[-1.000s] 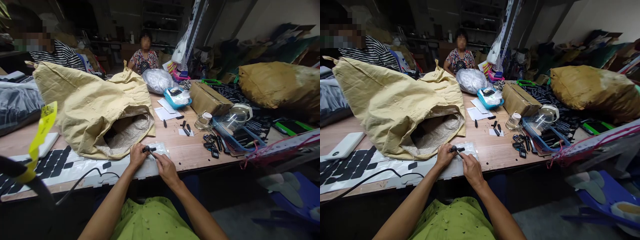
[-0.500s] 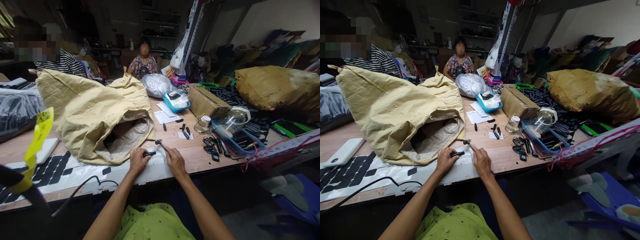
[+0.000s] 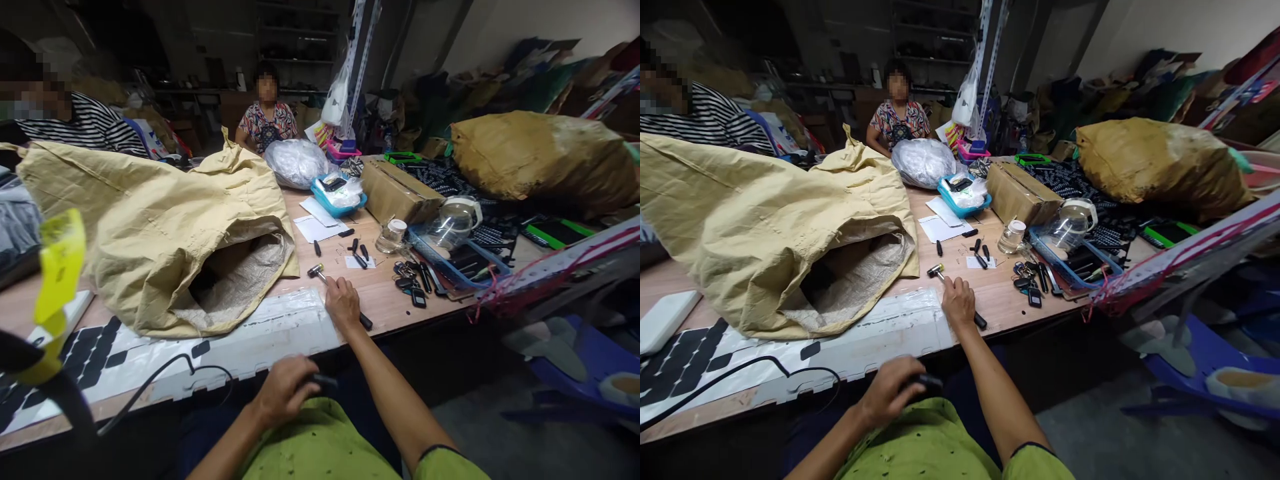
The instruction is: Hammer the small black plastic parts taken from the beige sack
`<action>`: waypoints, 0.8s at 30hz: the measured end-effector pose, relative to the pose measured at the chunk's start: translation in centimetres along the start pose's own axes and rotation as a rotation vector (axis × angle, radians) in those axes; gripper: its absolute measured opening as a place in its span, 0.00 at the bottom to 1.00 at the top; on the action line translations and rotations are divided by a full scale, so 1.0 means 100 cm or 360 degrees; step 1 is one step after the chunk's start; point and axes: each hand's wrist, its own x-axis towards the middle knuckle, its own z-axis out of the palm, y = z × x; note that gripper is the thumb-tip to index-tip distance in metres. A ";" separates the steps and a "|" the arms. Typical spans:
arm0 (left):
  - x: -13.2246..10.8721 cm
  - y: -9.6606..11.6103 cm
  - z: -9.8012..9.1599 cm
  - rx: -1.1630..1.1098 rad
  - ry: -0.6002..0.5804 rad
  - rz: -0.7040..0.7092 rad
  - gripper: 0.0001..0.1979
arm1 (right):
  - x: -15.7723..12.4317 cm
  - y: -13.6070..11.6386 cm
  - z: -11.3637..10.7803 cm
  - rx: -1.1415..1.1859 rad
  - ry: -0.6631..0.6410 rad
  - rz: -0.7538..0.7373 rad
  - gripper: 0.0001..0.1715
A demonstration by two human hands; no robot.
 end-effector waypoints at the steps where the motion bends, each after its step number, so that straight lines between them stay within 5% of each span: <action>1: -0.010 0.002 0.009 -0.0025 -0.0129 -0.0008 0.13 | 0.000 0.000 -0.001 -0.0002 -0.0003 0.0006 0.16; 3: -0.022 -0.001 0.025 -0.0060 -0.0254 -0.0251 0.12 | 0.001 -0.001 -0.002 -0.0002 -0.0011 0.0011 0.17; 7: -0.020 -0.026 0.041 -0.0001 -0.0329 -0.1104 0.18 | 0.001 -0.002 -0.003 -0.0004 -0.0022 0.0009 0.17; 9: -0.016 -0.035 0.043 0.0101 -0.0406 -0.1308 0.22 | 0.001 -0.002 -0.003 -0.0002 -0.0012 0.0003 0.17; 13: -0.013 -0.021 0.035 0.0219 -0.0651 -0.1206 0.25 | -0.001 -0.001 0.000 0.0008 0.0021 -0.0007 0.17; 17: 0.018 0.009 0.005 -0.0236 -0.0773 -0.0824 0.22 | -0.003 0.000 0.002 0.0012 0.0060 -0.0022 0.18; 20: 0.069 0.005 -0.038 -0.0510 -0.0265 -0.0707 0.19 | -0.004 0.000 0.002 0.0001 0.0078 -0.0029 0.18; 24: 0.143 -0.038 -0.103 -0.0105 0.0972 -0.0867 0.14 | -0.006 0.000 0.001 0.0004 0.0093 -0.0052 0.18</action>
